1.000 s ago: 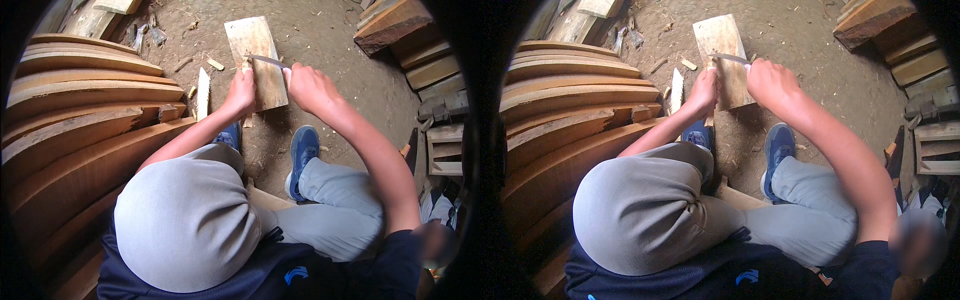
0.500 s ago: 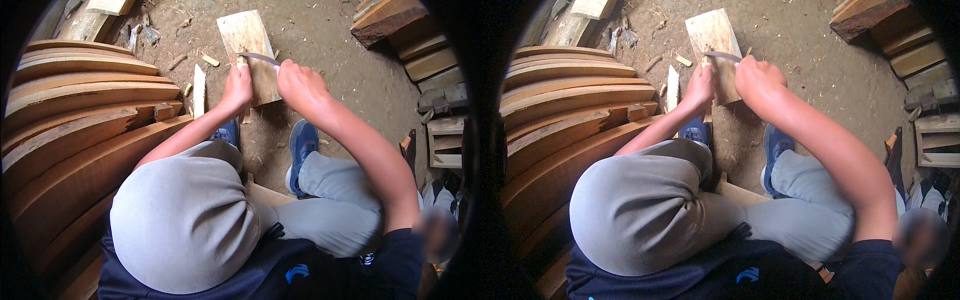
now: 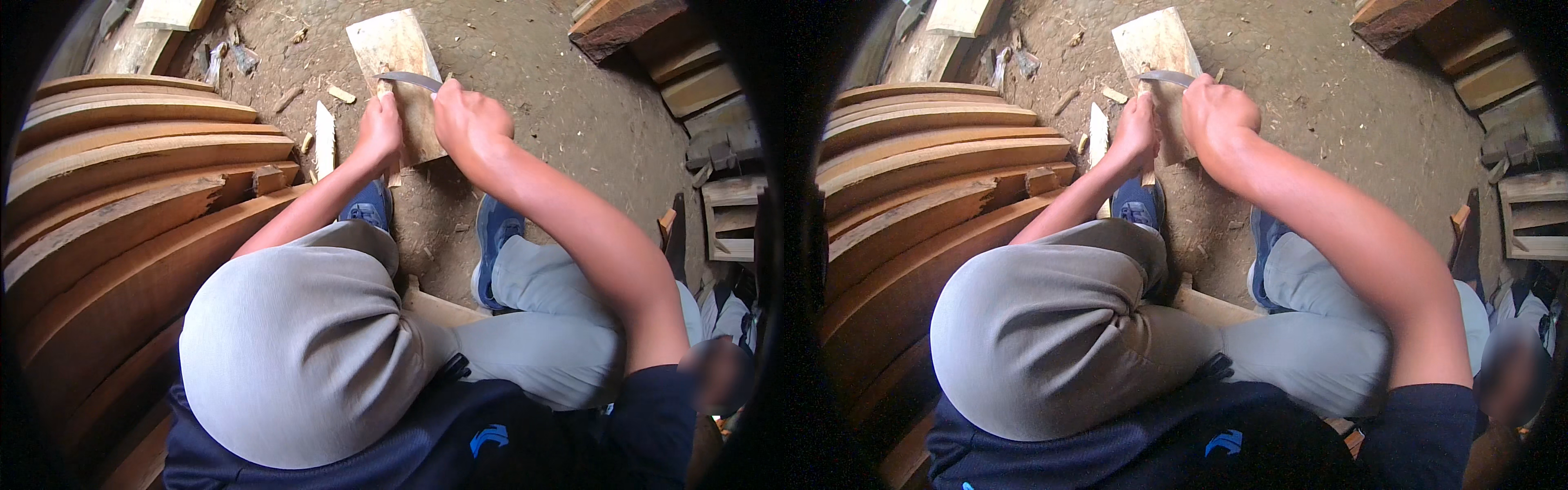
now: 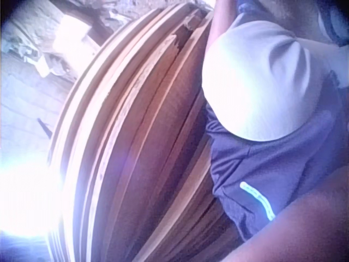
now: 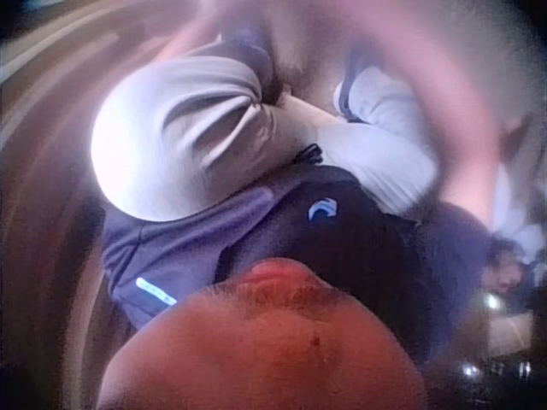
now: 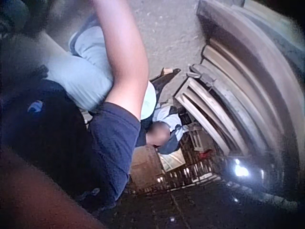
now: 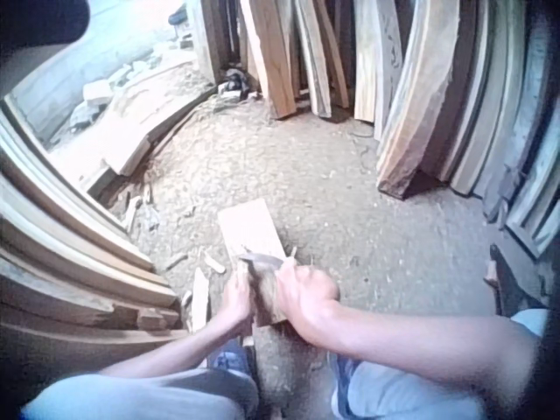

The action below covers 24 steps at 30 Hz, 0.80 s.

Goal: The person sits on the floor and uses a knife to carve a small rectangular piece of wood. They repeatedly scrape and shape the wood, removing small shavings, while another person is visible in the background.

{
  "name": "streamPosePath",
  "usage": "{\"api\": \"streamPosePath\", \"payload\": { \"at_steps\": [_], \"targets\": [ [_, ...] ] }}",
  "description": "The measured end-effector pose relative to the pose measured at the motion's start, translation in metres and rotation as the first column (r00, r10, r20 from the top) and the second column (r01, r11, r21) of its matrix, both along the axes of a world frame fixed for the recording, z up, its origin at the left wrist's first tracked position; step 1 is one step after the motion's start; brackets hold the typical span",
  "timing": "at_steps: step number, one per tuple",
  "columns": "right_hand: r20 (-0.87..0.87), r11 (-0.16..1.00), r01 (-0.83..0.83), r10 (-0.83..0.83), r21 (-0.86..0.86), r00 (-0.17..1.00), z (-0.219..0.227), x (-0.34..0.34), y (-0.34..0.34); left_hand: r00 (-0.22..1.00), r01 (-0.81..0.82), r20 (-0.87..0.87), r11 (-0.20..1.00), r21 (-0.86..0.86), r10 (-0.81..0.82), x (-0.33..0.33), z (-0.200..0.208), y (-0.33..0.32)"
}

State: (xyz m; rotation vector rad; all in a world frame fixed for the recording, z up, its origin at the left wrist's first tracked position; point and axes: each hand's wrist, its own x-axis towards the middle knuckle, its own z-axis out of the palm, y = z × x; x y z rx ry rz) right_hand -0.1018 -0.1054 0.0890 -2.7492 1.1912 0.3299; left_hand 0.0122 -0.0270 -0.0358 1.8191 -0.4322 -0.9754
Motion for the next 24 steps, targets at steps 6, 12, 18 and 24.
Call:
{"api": "streamPosePath", "payload": {
  "at_steps": [6,12,18,24],
  "targets": [
    [-0.059,0.990,-0.056,0.048,-0.128,0.997,0.001,-0.001,-0.001,0.957,-0.036,-0.288,0.999,0.012,0.038,-0.005,0.049,-0.001],
    [0.099,0.982,-0.162,0.153,0.093,0.983,-0.015,-0.009,-0.030,0.962,-0.028,-0.272,0.999,0.023,0.033,-0.005,0.051,0.000],
    [-0.042,0.998,0.048,-0.046,0.047,0.998,0.003,0.008,-0.002,0.986,0.001,-0.169,0.995,0.096,0.015,-0.007,0.044,-0.003],
    [-0.097,0.982,0.177,-0.183,-0.070,0.978,-0.003,0.033,0.033,0.996,0.054,-0.065,0.998,0.023,-0.052,0.005,0.031,0.001]
  ]
}}
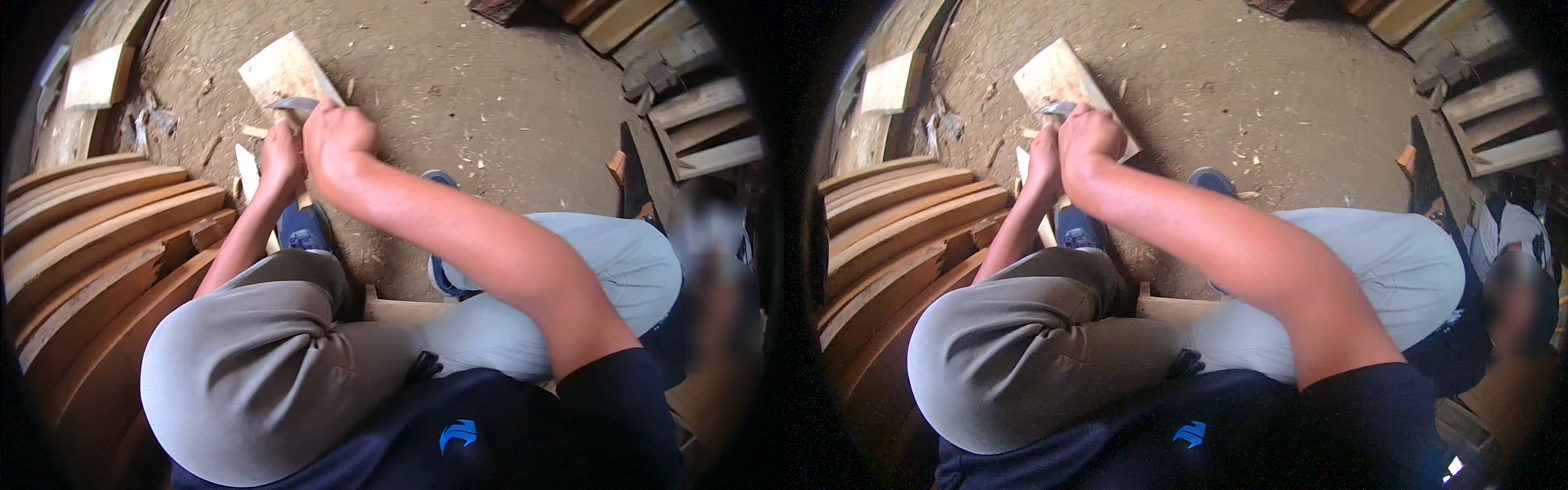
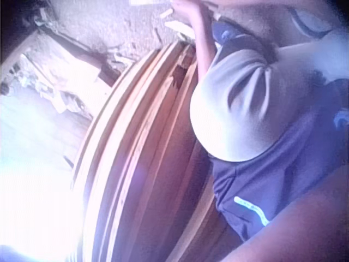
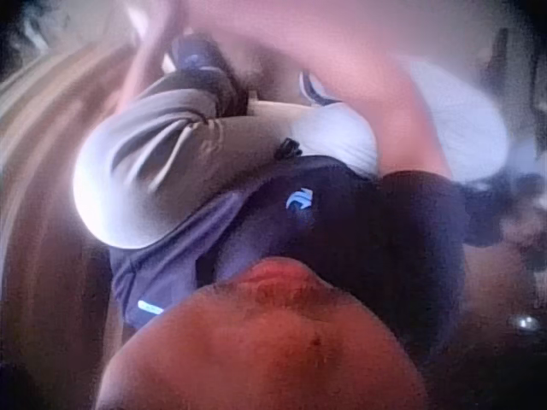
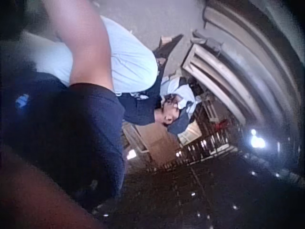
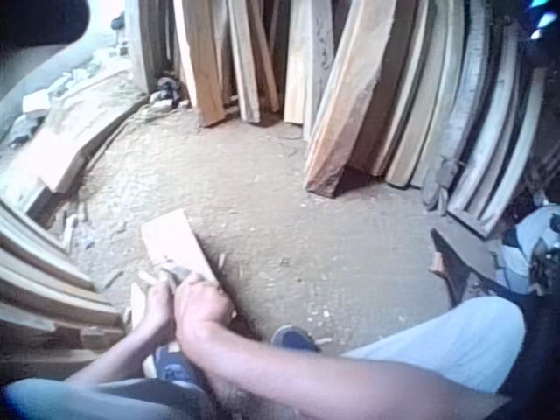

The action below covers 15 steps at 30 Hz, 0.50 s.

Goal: The person sits on the floor and uses a knife to carve a small rectangular piece of wood. They repeatedly scrape and shape the wood, removing small shavings, while another person is visible in the background.

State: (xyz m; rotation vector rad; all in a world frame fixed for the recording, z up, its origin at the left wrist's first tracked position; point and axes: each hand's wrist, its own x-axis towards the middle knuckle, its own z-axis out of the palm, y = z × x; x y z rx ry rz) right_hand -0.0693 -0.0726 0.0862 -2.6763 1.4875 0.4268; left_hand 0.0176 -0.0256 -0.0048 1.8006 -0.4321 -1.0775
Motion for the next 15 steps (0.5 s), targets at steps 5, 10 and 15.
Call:
{"api": "streamPosePath", "payload": {
  "at_steps": [5,10,15],
  "targets": [
    [0.057,0.987,0.134,-0.129,-0.085,0.990,-0.033,-0.020,-0.023,0.963,-0.080,-0.248,0.991,0.111,0.105,-0.014,0.016,-0.011],
    [0.055,0.998,-0.056,0.054,0.038,0.997,-0.032,-0.027,-0.041,0.917,-0.124,-0.367,0.987,0.104,0.154,-0.010,0.019,0.001],
    [0.161,0.984,0.068,-0.095,0.164,0.982,-0.027,-0.033,-0.052,0.923,-0.159,-0.337,0.981,0.110,0.188,-0.020,0.022,-0.007]
  ]
}}
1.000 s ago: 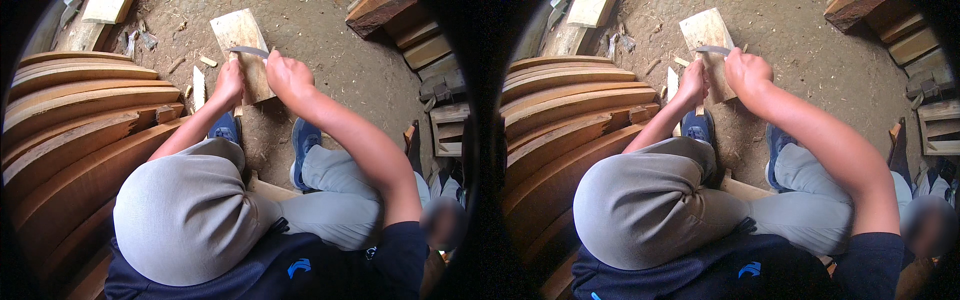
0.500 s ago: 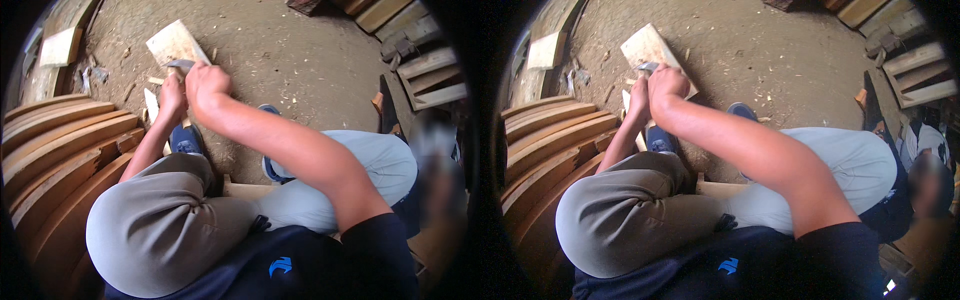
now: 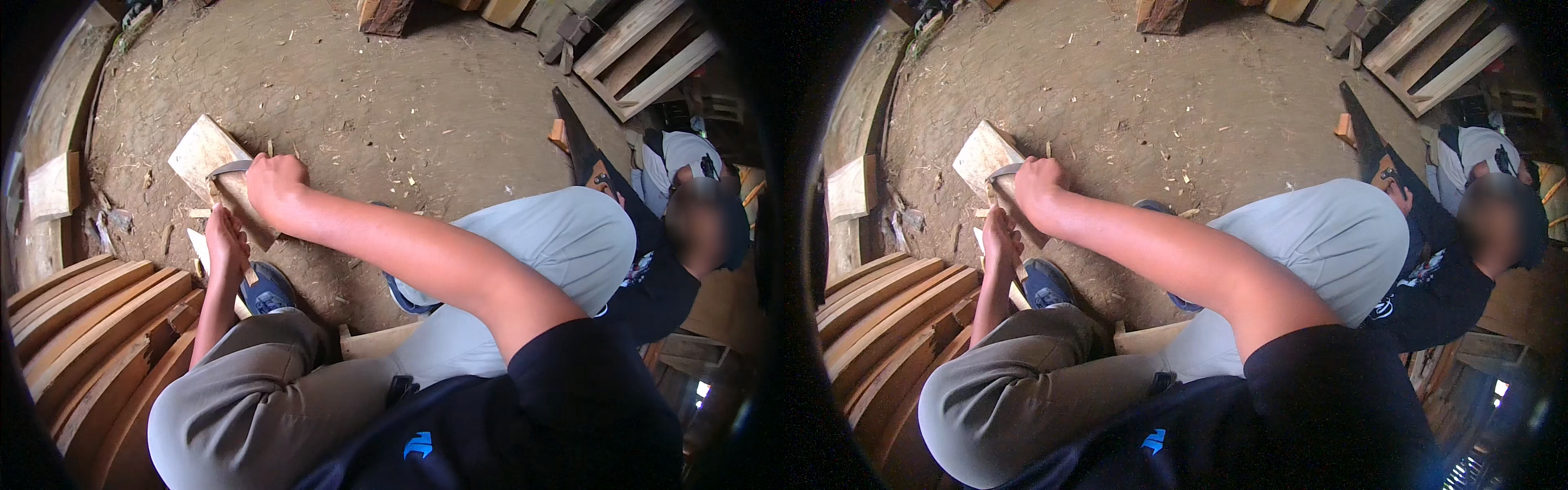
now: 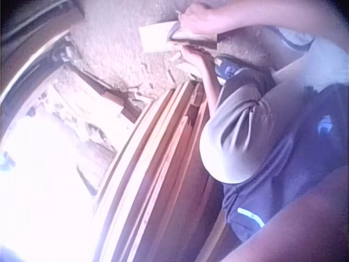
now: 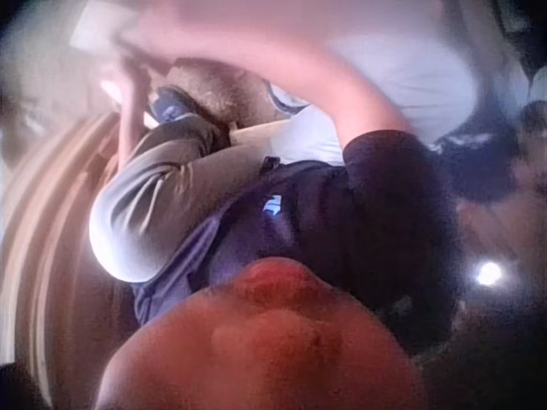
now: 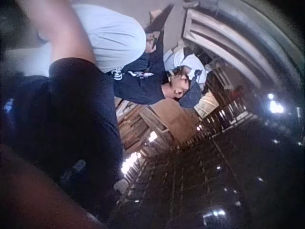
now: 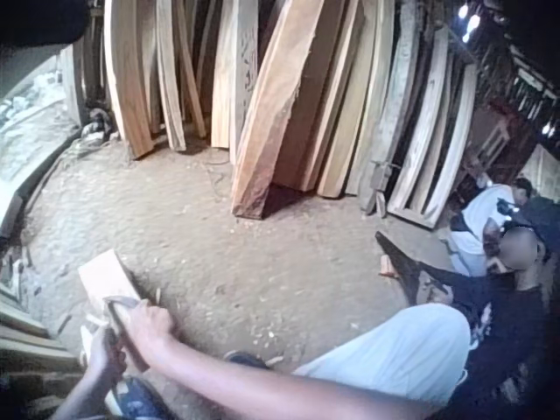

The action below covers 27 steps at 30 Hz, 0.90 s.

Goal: The person sits on the floor and uses a knife to carve a small rectangular piece of wood. They repeatedly scrape and shape the wood, removing small shavings, while another person is visible in the background.

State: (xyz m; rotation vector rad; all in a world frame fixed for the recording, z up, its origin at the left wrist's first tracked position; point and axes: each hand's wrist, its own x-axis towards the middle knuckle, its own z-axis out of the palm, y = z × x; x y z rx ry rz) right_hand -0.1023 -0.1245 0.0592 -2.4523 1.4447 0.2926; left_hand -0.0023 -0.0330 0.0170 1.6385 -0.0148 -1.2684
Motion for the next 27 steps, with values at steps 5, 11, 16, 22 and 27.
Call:
{"api": "streamPosePath", "payload": {
  "at_steps": [5,11,16,22,27],
  "targets": [
    [-0.034,0.994,-0.110,0.111,0.017,0.993,0.023,0.007,-0.002,1.000,-0.020,0.014,0.998,-0.058,0.021,0.011,-0.012,0.005],
    [0.055,0.993,-0.088,0.084,0.083,0.995,0.027,0.000,-0.001,0.995,0.082,0.059,0.991,-0.104,-0.077,0.011,-0.018,0.007],
    [0.084,0.990,-0.102,0.094,0.099,0.992,0.011,0.005,0.001,0.996,0.032,0.081,0.995,-0.099,-0.024,0.009,-0.022,0.006],
    [0.183,0.969,-0.158,0.123,0.190,0.975,0.018,-0.007,-0.010,0.970,0.170,0.189,0.981,-0.092,-0.150,0.000,-0.010,0.004],
    [0.075,0.960,-0.142,0.128,0.239,0.989,0.035,0.004,-0.015,0.990,0.104,0.108,0.986,-0.127,-0.090,0.003,-0.003,0.008]
  ]
}}
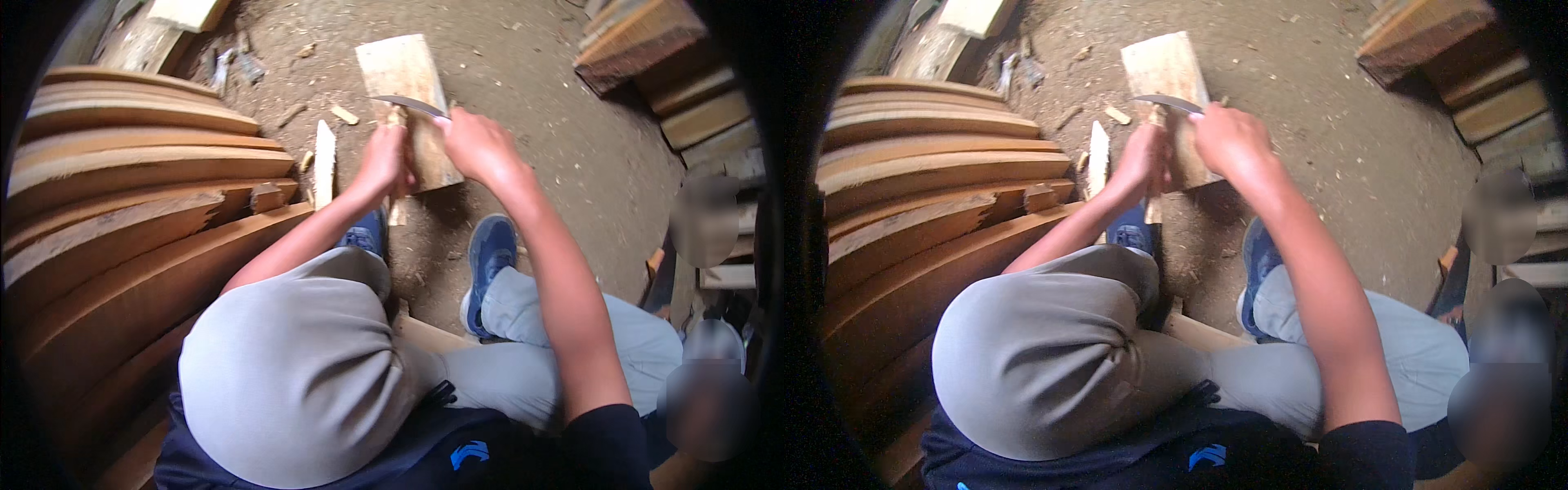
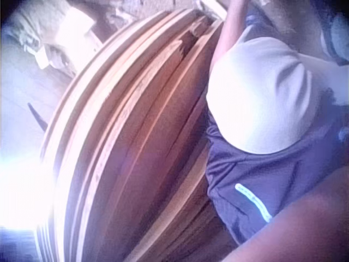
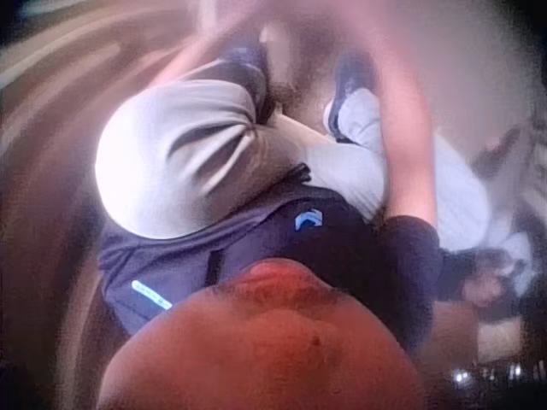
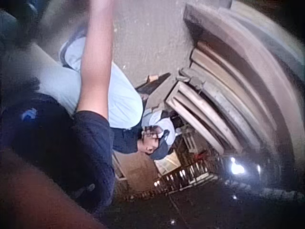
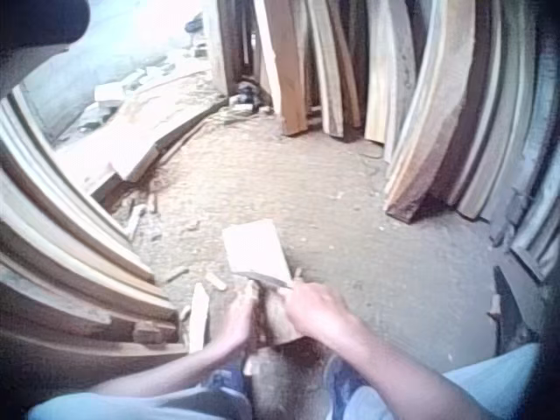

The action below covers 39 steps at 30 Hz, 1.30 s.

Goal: The person sits on the floor and uses a knife to carve a small rectangular piece of wood. They repeatedly scrape and shape the wood, removing small shavings, while another person is visible in the background.

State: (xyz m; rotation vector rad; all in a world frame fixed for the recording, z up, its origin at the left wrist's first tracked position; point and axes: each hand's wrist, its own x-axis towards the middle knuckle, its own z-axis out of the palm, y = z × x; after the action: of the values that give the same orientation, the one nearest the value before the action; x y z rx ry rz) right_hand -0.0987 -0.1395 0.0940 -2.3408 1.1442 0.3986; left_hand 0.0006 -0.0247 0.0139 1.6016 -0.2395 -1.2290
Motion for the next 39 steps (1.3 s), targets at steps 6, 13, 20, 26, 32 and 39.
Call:
{"api": "streamPosePath", "payload": {
  "at_steps": [6,13,20,26,32,39],
  "targets": [
    [-0.077,0.998,0.028,-0.024,0.058,0.997,0.010,0.009,0.002,0.985,-0.050,0.167,0.999,-0.019,0.053,-0.001,0.002,0.005],
    [-0.138,0.999,0.037,-0.035,0.012,0.990,0.020,0.003,0.005,0.981,-0.056,0.189,0.998,0.001,0.055,-0.002,-0.002,-0.001],
    [-0.159,0.999,0.012,-0.019,-0.047,0.987,0.030,0.007,0.020,0.989,-0.097,0.108,0.995,-0.015,0.098,0.001,-0.007,0.001],
    [-0.107,0.993,0.058,-0.069,-0.101,0.992,0.022,-0.004,0.017,0.986,0.000,0.166,0.991,-0.132,0.022,-0.003,-0.007,-0.007],
    [-0.130,0.976,-0.173,0.155,-0.136,0.979,0.014,-0.002,0.028,0.978,-0.184,-0.090,0.982,0.039,0.187,0.005,-0.015,-0.012],
    [-0.179,0.959,-0.144,0.102,-0.243,0.979,0.013,-0.006,0.036,0.994,-0.022,-0.104,0.998,0.067,0.029,0.009,-0.018,-0.008]
  ]
}}
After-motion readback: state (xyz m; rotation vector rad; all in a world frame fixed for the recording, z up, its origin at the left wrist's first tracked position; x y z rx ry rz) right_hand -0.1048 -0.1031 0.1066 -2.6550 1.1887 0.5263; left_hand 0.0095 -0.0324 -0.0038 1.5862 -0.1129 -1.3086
